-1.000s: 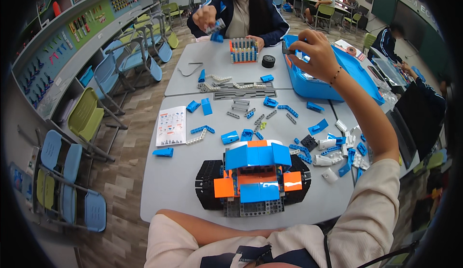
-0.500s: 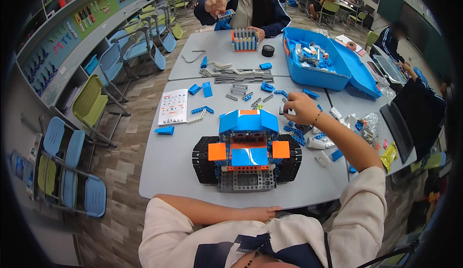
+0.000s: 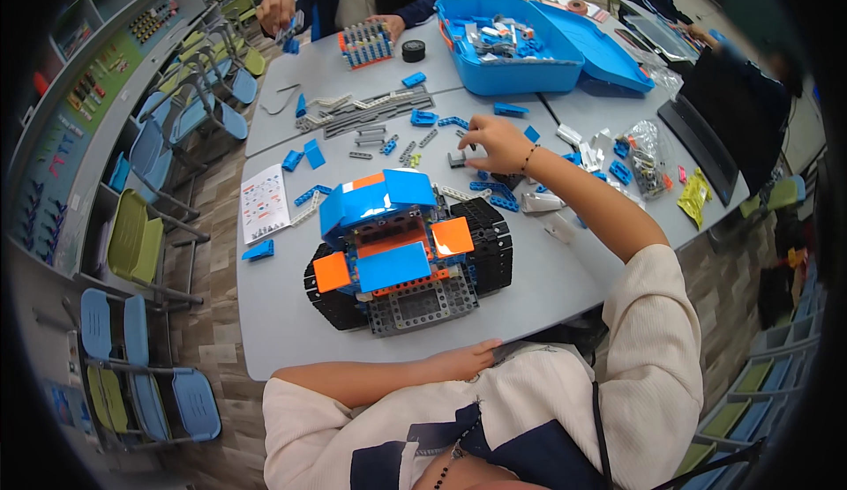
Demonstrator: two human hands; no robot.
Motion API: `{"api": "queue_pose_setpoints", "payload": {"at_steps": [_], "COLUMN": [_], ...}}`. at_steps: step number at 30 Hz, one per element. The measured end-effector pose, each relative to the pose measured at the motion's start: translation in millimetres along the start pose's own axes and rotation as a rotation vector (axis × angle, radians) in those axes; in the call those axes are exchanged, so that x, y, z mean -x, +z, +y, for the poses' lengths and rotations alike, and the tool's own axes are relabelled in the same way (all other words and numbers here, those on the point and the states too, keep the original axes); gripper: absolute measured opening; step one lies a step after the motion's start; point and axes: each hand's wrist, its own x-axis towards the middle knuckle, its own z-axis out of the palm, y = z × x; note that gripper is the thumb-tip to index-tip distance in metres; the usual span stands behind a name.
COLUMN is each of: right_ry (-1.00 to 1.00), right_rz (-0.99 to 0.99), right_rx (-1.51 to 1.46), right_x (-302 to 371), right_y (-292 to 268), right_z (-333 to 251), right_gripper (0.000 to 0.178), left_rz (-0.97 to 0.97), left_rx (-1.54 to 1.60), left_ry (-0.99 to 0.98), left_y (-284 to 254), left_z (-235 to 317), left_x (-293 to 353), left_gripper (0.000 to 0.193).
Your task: The person assembles a tracked robot using blue, orange, and white plastic building blocks. They connect various pieces by hand, attach a small yellow component, and add blue panels to the top of the structure.
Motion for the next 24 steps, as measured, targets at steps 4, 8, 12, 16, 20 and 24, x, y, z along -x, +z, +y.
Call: {"api": "queue_pose_setpoints", "payload": {"at_steps": [4, 8, 12, 16, 20, 24], "right_ry": [0.094, 0.197, 0.351, 0.399, 0.495, 0.615], "right_rz": [0.129, 0.078, 0.049, -0.047, -0.111, -0.112], "right_rx": [-0.211, -0.552, -0.797, -0.912, -1.089, -1.306], "right_x": [7, 9, 5, -11, -29, -35], "right_y": [-24, -22, -7, -3, 4, 18], "right_z": [-6, -8, -14, -25, -37, -40], "right_gripper": [0.023, 0.037, 0.036, 0.032, 0.029, 0.028], "left_rz": [0.014, 0.09, 0.186, 0.2, 0.183, 0.176], "left_rx": [0.033, 0.121, 0.146, 0.155, -0.027, -0.091], "left_ry": [-0.019, -0.044, -0.158, -0.119, -0.097, -0.092], "left_y": [-1, -2, 0, 21, 59, 77], "left_z": [-1, -2, 0, 19, 48, 71], "left_x": [2, -2, 0, -4, -29, -42], "left_gripper": [0.038, 0.025, 0.012, 0.019, 0.025, 0.03]}}
